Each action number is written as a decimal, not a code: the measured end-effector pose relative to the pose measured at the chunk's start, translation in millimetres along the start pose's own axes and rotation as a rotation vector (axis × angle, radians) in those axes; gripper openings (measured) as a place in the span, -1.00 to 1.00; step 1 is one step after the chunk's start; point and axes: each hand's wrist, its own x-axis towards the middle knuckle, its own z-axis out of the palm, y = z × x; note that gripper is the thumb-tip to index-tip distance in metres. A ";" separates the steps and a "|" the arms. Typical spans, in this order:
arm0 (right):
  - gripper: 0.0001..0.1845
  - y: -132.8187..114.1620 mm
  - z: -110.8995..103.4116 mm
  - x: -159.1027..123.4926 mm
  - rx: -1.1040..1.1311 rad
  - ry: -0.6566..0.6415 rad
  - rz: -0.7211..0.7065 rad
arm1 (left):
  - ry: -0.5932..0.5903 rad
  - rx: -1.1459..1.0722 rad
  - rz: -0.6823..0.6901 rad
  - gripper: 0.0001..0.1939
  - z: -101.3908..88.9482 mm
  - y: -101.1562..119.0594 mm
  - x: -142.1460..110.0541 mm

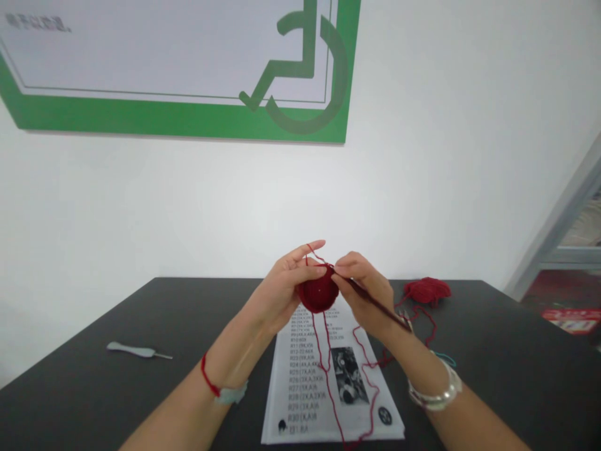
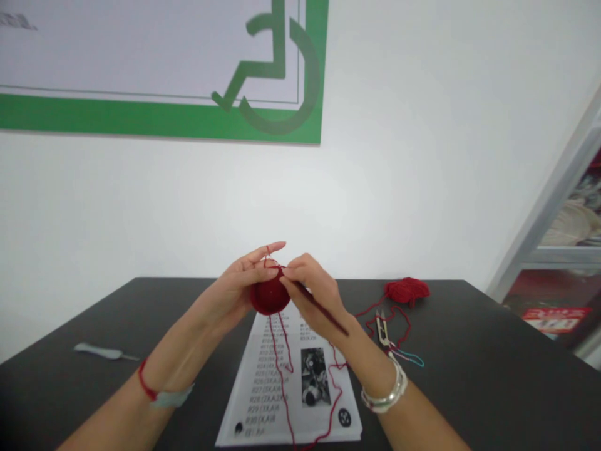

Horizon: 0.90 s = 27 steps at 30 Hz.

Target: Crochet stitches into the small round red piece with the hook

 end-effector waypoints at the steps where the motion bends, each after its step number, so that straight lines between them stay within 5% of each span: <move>1: -0.85 -1.3 -3.0 3.0 0.143 -0.006 0.148 | 0.004 0.003 0.001 -0.41 -1.4 1.5 0.3; 5: -0.90 -7.3 -17.0 14.3 0.492 -0.022 0.376 | -0.014 0.025 0.015 -0.44 -4.4 7.3 -0.8; 23: -0.89 -14.5 -45.6 22.5 0.765 -0.208 0.608 | -0.239 0.235 -0.152 -0.60 -11.0 20.3 -5.8; 27: -0.85 -14.1 -32.8 24.2 0.922 -0.145 0.714 | -0.149 0.294 -0.002 -0.64 -5.3 16.0 -6.1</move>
